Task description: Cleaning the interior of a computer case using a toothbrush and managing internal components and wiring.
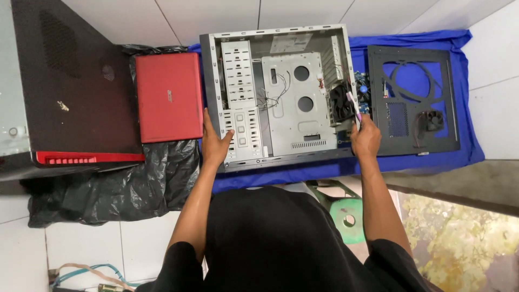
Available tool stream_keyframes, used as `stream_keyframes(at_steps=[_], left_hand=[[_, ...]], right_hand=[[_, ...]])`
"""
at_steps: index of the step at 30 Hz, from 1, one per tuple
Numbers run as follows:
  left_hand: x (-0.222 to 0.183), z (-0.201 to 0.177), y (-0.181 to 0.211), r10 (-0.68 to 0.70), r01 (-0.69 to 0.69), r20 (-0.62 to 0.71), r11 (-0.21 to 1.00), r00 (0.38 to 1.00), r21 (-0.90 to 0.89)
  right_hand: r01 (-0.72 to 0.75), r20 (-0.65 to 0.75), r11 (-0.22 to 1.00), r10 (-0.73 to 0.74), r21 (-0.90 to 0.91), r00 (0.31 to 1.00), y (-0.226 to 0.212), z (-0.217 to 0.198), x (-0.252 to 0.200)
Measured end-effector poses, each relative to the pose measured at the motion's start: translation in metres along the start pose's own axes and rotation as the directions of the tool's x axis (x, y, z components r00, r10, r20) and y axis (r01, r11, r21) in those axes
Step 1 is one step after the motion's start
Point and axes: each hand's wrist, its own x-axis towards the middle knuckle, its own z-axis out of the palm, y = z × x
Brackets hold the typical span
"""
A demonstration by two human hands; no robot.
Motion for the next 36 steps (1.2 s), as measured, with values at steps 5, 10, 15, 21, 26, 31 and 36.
stream_keyframes(at_steps=[5,10,15,21,26,31,36], left_hand=[[-0.005,-0.015,0.017,-0.003,0.007,0.049,0.997,0.999,-0.077],[-0.002,-0.012,0.008,0.053,-0.043,0.045,0.979,0.998,-0.198],[0.001,-0.012,0.008,0.06,-0.048,0.05,0.976,0.997,-0.213],[0.001,-0.016,0.016,0.032,-0.011,0.089,0.975,0.996,-0.221],[-0.002,-0.018,0.016,0.001,0.016,0.078,0.976,0.997,-0.218],[-0.002,-0.023,0.017,-0.021,0.046,0.104,0.968,0.994,-0.246],[-0.003,-0.022,0.01,-0.058,0.083,0.104,0.963,0.993,-0.256]], right_hand=[[0.036,-0.058,0.999,-0.037,-0.007,0.998,-0.006,-0.007,-0.004],[0.116,-0.152,0.993,-0.112,0.021,0.982,0.005,0.002,-0.006],[0.108,-0.166,0.994,-0.108,-0.012,0.98,0.006,0.008,-0.006],[0.27,-0.252,0.963,-0.255,0.024,0.933,-0.087,-0.025,-0.013],[0.379,0.089,0.732,-0.511,0.566,0.855,-0.16,-0.014,-0.035],[0.425,0.285,0.827,-0.535,0.367,0.795,-0.157,0.031,-0.014],[0.428,0.389,0.744,-0.646,0.514,0.656,-0.182,-0.001,0.0]])
